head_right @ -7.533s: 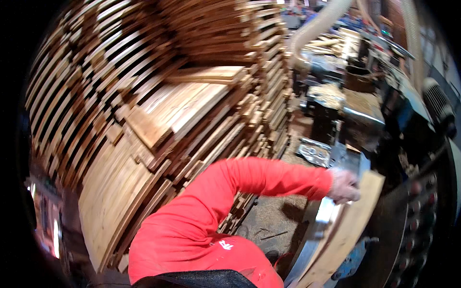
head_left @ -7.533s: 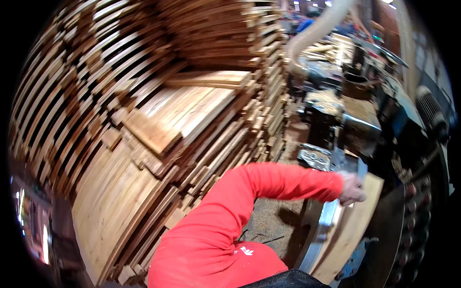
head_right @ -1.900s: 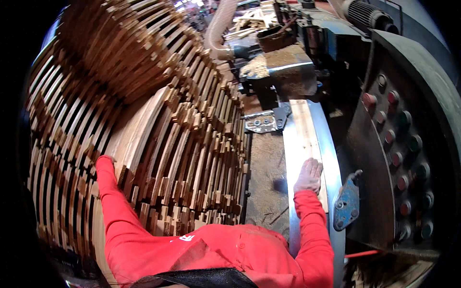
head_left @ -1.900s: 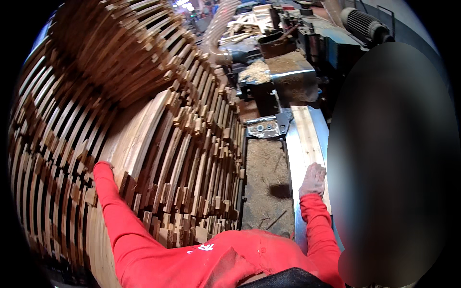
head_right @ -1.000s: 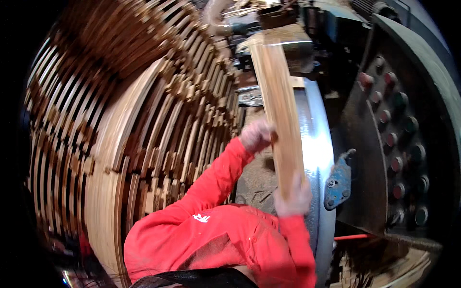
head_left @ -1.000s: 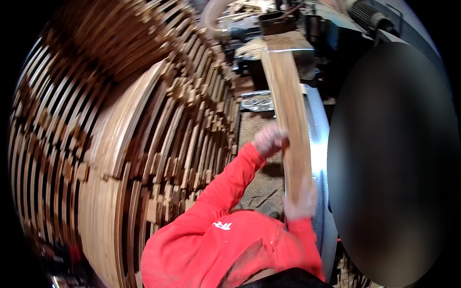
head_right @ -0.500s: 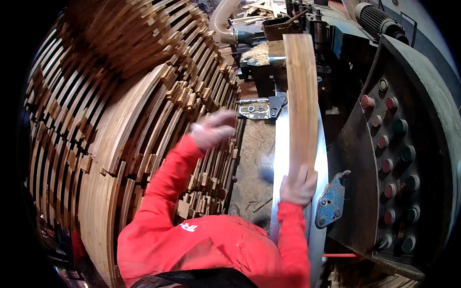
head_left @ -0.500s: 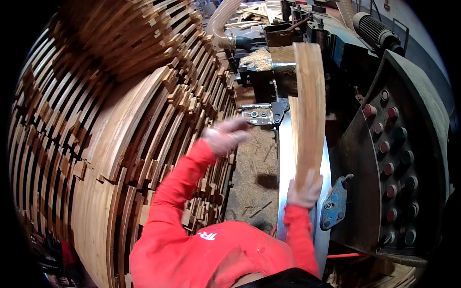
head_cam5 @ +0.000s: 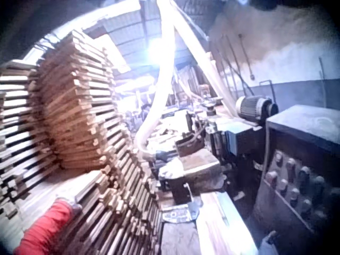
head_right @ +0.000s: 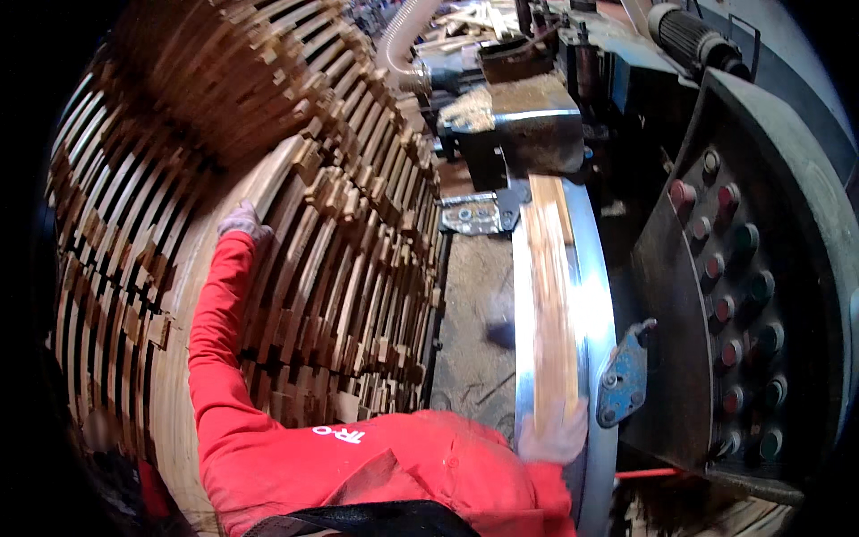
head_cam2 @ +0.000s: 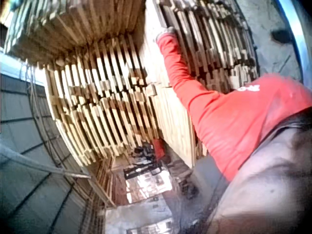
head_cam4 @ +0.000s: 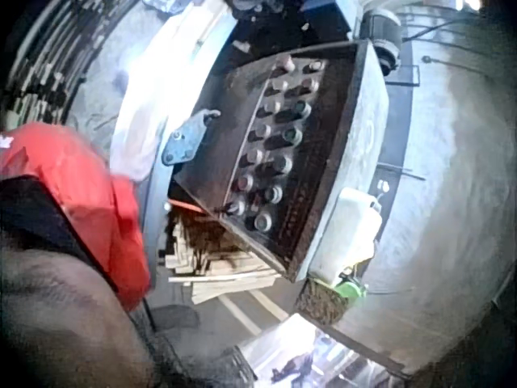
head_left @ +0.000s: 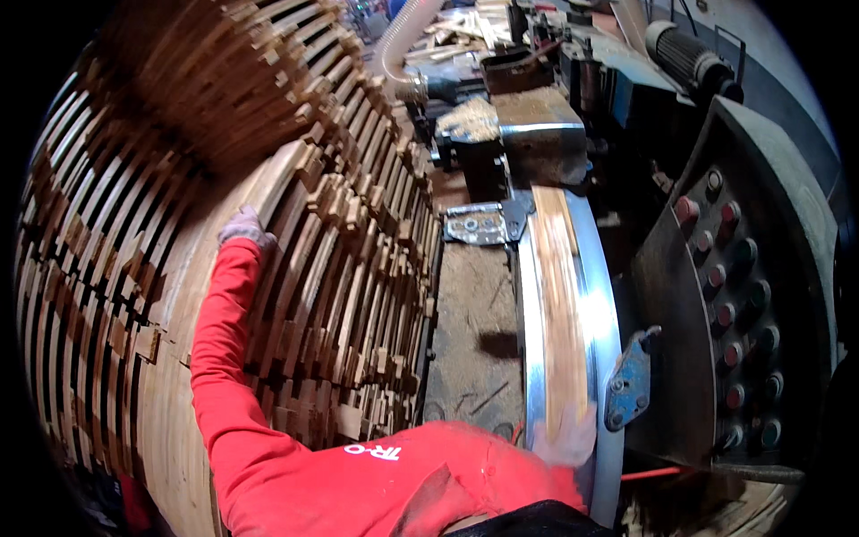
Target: The person repeatedly picks up wooden planks from a large stack and feeds them into a woodworking machine. After the machine processes the wood, the person removes the plank and places it back onto the stack. This cycle is performed continuously throughout the video.
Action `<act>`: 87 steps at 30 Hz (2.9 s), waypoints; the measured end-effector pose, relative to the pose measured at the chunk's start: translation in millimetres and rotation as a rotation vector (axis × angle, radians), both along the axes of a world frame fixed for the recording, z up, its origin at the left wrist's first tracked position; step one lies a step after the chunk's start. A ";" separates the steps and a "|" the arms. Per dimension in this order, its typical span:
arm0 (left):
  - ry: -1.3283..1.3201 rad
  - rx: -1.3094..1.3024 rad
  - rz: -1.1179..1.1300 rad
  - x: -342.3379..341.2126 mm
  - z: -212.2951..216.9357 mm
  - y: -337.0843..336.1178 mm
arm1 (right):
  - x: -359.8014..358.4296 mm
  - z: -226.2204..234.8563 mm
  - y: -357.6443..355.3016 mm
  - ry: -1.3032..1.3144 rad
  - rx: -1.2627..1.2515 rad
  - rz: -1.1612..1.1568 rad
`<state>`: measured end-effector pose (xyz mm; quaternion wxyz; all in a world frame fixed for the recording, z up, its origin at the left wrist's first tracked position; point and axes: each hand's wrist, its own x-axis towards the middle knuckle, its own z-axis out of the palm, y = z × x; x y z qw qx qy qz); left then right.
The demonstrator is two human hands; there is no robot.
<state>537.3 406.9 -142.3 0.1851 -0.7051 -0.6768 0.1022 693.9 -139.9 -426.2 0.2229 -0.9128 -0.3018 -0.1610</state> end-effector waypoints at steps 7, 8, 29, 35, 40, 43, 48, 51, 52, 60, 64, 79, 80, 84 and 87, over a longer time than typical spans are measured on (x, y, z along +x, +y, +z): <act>-0.026 -0.030 -0.197 -7.6 -16.9 30.6 | -31.4 0.1 -45.5 0.108 -0.011 0.023; -0.060 -0.048 -0.246 -15.5 -14.2 42.2 | -10.4 4.3 -21.3 0.074 0.099 0.026; -2.092 -0.427 -1.097 247.0 -113.3 -242.1 | 84.5 48.6 163.7 0.117 0.495 0.250; -0.818 -1.266 -0.975 172.1 -287.6 -313.2 | -33.4 -22.0 -71.9 0.318 -0.038 -0.070; -1.140 -1.304 -0.848 171.7 -295.1 -346.1 | -45.6 -16.0 -70.8 0.719 0.189 -0.251; -1.472 -1.721 -0.500 193.2 -261.0 -310.1 | 9.5 -6.6 5.2 -0.088 0.050 -0.072; -1.135 -0.712 -0.955 96.1 -138.2 -267.4 | 138.7 -43.1 150.8 -0.191 0.246 -0.243; -1.241 -0.347 -0.902 -15.5 -84.0 -260.7 | 168.7 -36.3 190.7 -0.096 0.097 -0.255; -1.311 -0.181 -0.869 -51.4 -66.6 -262.4 | 169.6 -19.0 201.1 -0.021 0.055 -0.246; -0.220 0.067 0.139 -265.4 -11.8 -296.9 | 141.2 -20.1 170.0 0.191 0.156 -0.092; -0.014 0.162 0.049 -316.9 -50.8 -287.5 | 37.3 1.7 53.0 -0.088 -0.051 0.064; -0.503 0.033 -0.236 -238.5 45.6 -364.1 | 146.8 -41.2 160.0 -0.128 0.436 0.041; -0.572 0.083 -0.333 -230.1 59.6 -372.3 | 162.0 -42.6 178.5 -0.163 0.407 0.032; -0.991 0.265 -0.766 -174.5 132.8 -353.5 | 189.5 -35.5 222.8 -0.223 0.255 0.045; -1.219 0.281 -1.112 -87.8 141.2 -303.2 | 204.9 -59.8 256.7 0.287 0.619 0.399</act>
